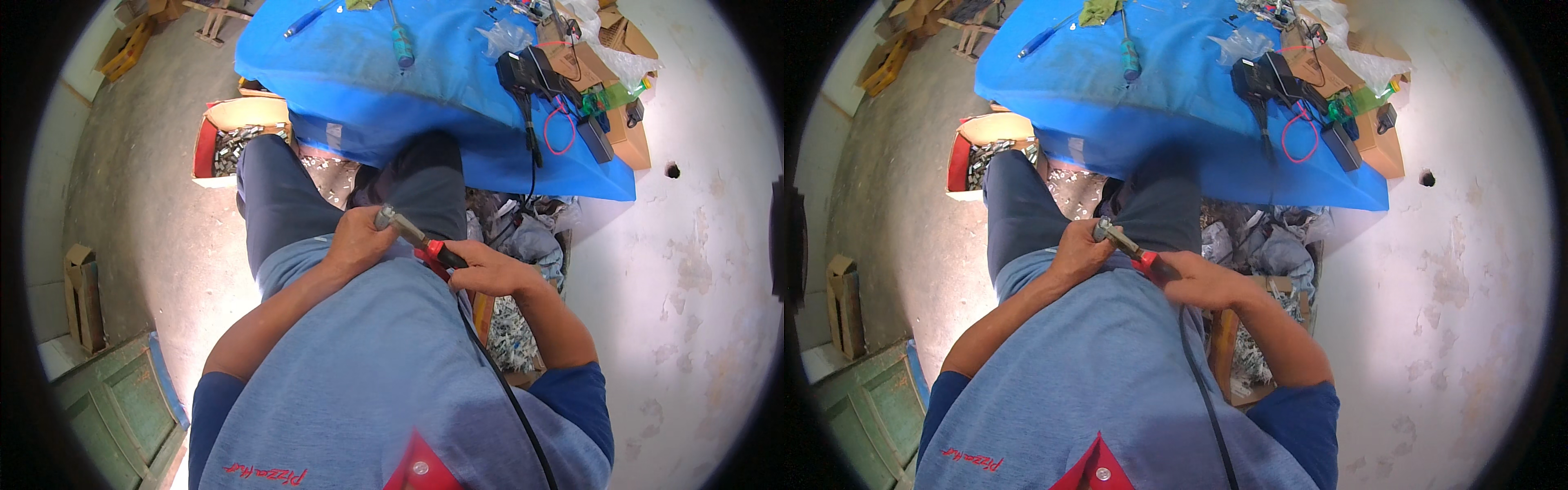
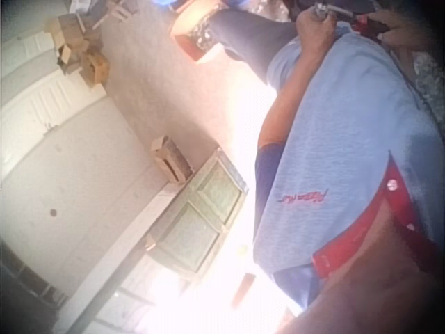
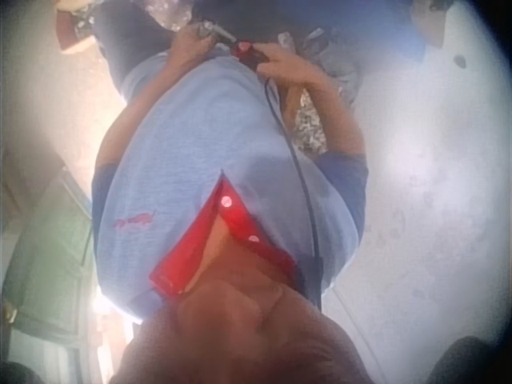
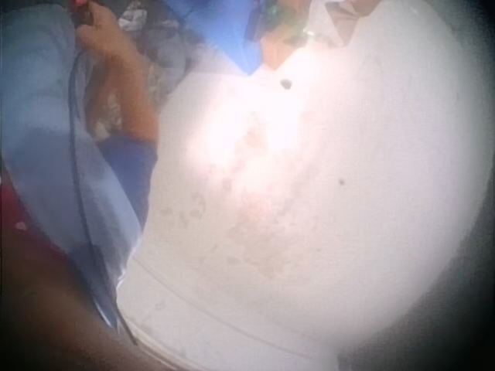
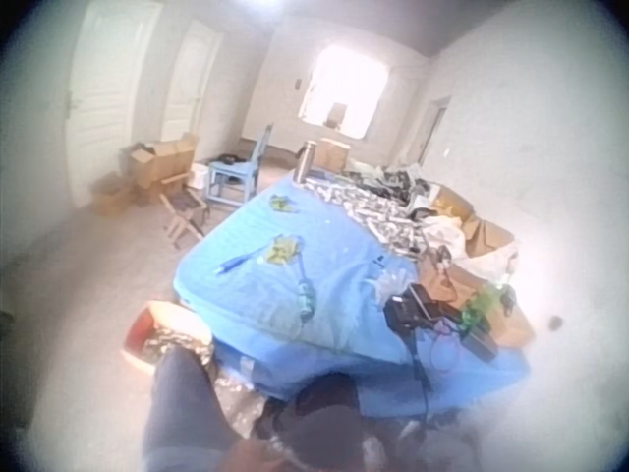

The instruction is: The person uses pliers to manipulate and squeeze a metal cylindrical component while holding it in their hands. They repeatedly adjust the tool to secure parts of the component before placing it down on a work table.

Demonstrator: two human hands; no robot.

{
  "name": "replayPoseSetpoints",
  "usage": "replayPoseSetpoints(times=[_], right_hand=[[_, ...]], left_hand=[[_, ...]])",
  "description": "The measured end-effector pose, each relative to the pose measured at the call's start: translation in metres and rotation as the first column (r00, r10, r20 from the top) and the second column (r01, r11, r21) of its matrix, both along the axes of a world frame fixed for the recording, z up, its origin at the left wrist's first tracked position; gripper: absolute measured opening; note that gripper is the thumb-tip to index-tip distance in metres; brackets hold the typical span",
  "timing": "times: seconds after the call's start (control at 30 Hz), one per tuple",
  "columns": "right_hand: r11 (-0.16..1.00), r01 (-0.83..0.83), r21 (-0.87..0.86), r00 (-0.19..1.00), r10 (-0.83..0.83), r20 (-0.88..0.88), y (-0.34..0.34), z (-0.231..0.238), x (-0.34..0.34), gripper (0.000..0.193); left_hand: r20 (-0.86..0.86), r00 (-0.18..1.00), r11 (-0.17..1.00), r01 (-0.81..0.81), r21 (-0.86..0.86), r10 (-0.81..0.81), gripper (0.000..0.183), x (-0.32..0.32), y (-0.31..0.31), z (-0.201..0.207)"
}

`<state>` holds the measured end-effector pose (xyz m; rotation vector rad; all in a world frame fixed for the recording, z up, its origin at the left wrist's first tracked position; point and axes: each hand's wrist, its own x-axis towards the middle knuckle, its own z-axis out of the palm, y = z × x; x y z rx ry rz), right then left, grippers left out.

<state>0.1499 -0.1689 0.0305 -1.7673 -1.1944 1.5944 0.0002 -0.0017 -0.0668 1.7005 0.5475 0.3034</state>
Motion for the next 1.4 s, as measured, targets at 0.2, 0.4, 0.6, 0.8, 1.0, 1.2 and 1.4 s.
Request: replayPoseSetpoints(times=[0.2, 0.4, 0.6, 0.8, 1.0, 1.2, 1.4], right_hand=[[0.967, 0.1, -0.236, 0.974, -0.143, -0.175, 0.001, 0.006, 0.007, 0.043], [0.945, 0.132, -0.298, 0.956, -0.201, -0.213, 0.0, 0.012, 0.012, 0.041], [0.942, 0.119, -0.314, 0.961, -0.189, -0.202, 0.0, 0.01, 0.016, 0.044], [0.927, 0.143, -0.347, 0.941, -0.236, -0.242, 0.0, 0.011, 0.015, 0.045], [0.94, 0.195, -0.28, 0.943, -0.258, -0.209, 0.005, 0.024, 0.008, 0.043], [0.943, 0.157, -0.295, 0.951, -0.225, -0.213, -0.001, 0.019, 0.009, 0.036], [0.935, 0.134, -0.328, 0.968, -0.195, -0.161, -0.002, 0.011, 0.012, 0.032]], left_hand=[[-0.032, 0.999, 0.999, 0.016, 0.033, -0.015, 0.02, -0.001, 0.001, 0.008], [-0.06, 0.998, 0.998, 0.021, 0.064, -0.018, 0.028, -0.001, 0.002, 0.01], [-0.089, 0.995, 0.995, 0.05, 0.085, -0.042, 0.024, 0.0, 0.001, 0.007], [-0.058, 0.998, 0.997, 0.033, 0.063, -0.029, 0.021, 0.0, 0.0, 0.005], [-0.031, 0.999, 0.996, 0.034, 0.086, -0.031, 0.018, 0.001, -0.001, 0.002], [-0.089, 0.996, 0.997, 0.039, 0.066, -0.034, 0.023, 0.001, -0.001, 0.011], [-0.067, 0.997, 0.994, 0.03, 0.108, -0.023, 0.021, 0.001, -0.001, 0.011]])
